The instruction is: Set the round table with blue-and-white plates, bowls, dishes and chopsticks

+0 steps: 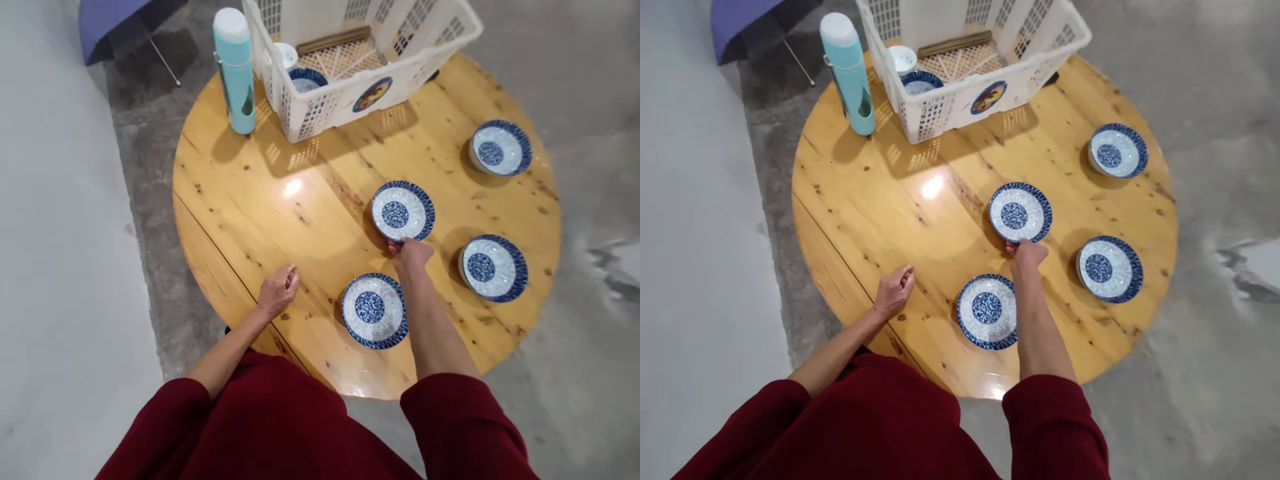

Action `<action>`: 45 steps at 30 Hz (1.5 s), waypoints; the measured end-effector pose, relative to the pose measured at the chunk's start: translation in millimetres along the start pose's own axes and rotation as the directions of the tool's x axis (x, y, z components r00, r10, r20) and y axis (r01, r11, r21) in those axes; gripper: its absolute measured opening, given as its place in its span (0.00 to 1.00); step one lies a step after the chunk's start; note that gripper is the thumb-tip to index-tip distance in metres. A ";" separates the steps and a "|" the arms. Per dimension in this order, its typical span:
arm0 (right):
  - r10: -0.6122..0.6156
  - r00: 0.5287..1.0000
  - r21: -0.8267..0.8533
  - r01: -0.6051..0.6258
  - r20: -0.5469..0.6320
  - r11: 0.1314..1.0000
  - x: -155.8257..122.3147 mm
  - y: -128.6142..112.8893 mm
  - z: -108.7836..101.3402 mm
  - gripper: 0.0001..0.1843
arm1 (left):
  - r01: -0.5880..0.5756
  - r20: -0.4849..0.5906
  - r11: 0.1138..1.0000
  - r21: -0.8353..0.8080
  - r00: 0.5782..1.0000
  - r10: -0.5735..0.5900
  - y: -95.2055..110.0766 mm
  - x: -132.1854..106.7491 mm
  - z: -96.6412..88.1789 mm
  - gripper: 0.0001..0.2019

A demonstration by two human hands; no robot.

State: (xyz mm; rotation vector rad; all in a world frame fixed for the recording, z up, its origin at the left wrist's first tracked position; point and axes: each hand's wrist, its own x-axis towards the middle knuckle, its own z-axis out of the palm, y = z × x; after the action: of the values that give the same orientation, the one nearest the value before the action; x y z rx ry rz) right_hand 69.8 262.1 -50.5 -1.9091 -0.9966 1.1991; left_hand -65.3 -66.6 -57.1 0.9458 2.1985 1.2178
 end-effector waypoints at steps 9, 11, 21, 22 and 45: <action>-0.116 0.926 -0.003 0.126 0.359 0.992 -115.7 41.0 78.1 0.03 | 0.151 -0.070 0.942 -0.301 0.981 -0.180 -7.0 2.5 -10.7 0.16; -0.154 0.866 -0.012 0.181 0.475 0.983 -145.8 50.9 98.7 0.02 | 0.206 -0.131 0.895 -0.396 0.952 -0.278 -13.6 11.6 -23.5 0.19; -0.176 0.707 -0.068 0.302 0.685 0.951 -215.8 68.2 158.1 0.04 | 0.249 -0.234 0.864 -0.437 0.896 -0.376 -48.4 69.2 -102.3 0.15; -0.182 0.692 -0.074 0.322 0.698 0.944 -215.8 68.0 157.2 0.05 | 0.247 -0.230 0.865 -0.436 0.899 -0.373 -50.7 71.5 -103.3 0.14; -0.224 0.641 0.147 0.173 0.734 0.974 -233.0 70.3 132.1 0.23 | 0.170 -0.230 0.850 -0.499 0.919 -0.319 -59.4 79.8 -107.1 0.16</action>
State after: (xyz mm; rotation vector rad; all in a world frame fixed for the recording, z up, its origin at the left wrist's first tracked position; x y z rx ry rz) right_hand -101.5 44.8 -59.4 -1.1662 -1.5148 1.9108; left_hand -209.9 -88.0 -58.4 0.2758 2.0040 1.7483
